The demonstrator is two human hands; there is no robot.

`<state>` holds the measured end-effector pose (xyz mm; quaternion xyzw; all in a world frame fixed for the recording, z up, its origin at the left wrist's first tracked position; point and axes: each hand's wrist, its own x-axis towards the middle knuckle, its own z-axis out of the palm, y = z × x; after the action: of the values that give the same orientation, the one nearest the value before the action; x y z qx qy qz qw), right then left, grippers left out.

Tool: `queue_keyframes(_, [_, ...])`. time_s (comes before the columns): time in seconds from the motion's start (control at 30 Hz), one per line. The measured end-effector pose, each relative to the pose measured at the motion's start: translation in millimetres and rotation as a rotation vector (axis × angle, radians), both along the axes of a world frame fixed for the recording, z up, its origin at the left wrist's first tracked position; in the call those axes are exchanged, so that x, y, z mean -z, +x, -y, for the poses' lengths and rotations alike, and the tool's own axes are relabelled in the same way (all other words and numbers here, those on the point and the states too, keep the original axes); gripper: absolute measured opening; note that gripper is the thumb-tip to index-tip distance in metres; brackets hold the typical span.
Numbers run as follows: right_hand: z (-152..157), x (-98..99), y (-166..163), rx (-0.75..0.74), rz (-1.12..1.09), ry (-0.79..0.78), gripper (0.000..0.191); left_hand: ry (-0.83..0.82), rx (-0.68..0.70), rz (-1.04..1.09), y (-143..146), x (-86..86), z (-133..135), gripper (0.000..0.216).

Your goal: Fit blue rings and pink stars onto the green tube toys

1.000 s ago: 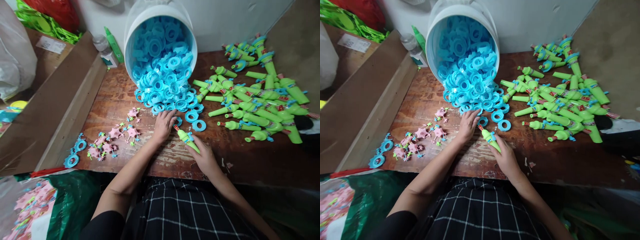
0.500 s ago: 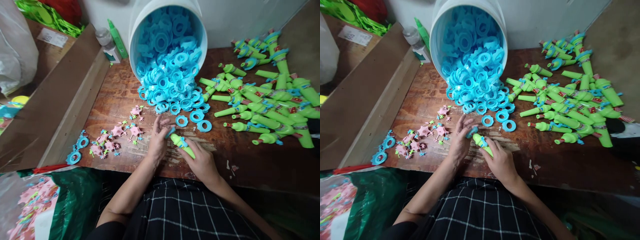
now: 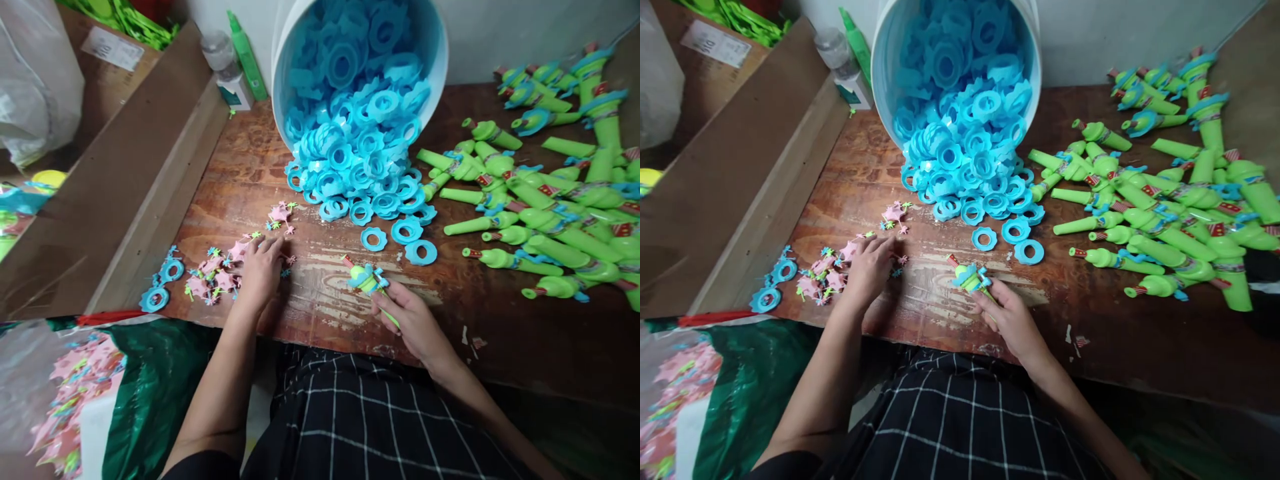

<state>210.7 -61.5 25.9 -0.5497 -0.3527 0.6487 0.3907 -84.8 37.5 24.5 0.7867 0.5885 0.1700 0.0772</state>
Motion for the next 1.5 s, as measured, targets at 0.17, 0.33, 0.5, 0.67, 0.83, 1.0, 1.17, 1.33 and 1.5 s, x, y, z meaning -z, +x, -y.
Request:
queue_keyframes(0.17, [0,3.5,12,-0.099,0.252,0.188,0.041,-0.105,0.061,0.106,20,15.3,25,0.042])
queue_keyframes(0.33, [-1,0.8,17,-0.19,0.595,0.329,0.037,-0.003,0.096,0.657,72,27.0,44,0.039])
queue_keyframes(0.5, [2,-0.3,29,-0.21,0.71,0.355,0.039,-0.124,-0.1,0.831,58,13.0,55,0.06])
queue_keyframes(0.67, [4,-1.9,32,-0.287,0.71,0.396,0.04,-0.388,-0.025,0.684,49,16.5,67,0.07])
queue_keyframes(0.83, [3,-0.8,38,-0.319,0.848,0.441,0.036,-0.346,0.113,0.635,70,20.8,60,0.04])
queue_keyframes(1.0, [2,-4.8,49,-0.313,0.864,0.429,0.034,-0.283,0.156,0.676,81,25.5,51,0.034])
queue_keyframes(1.17, [3,-10.1,42,-0.284,0.845,0.468,0.035,-0.27,0.132,0.656,83,32.4,46,0.04])
queue_keyframes(1.33, [3,-7.3,37,-0.308,0.887,0.481,0.032,-0.252,0.173,0.649,83,32.7,42,0.039])
queue_keyframes(1.5, [0,-5.5,38,-0.311,0.889,0.483,0.034,-0.244,0.215,0.703,80,35.9,40,0.039])
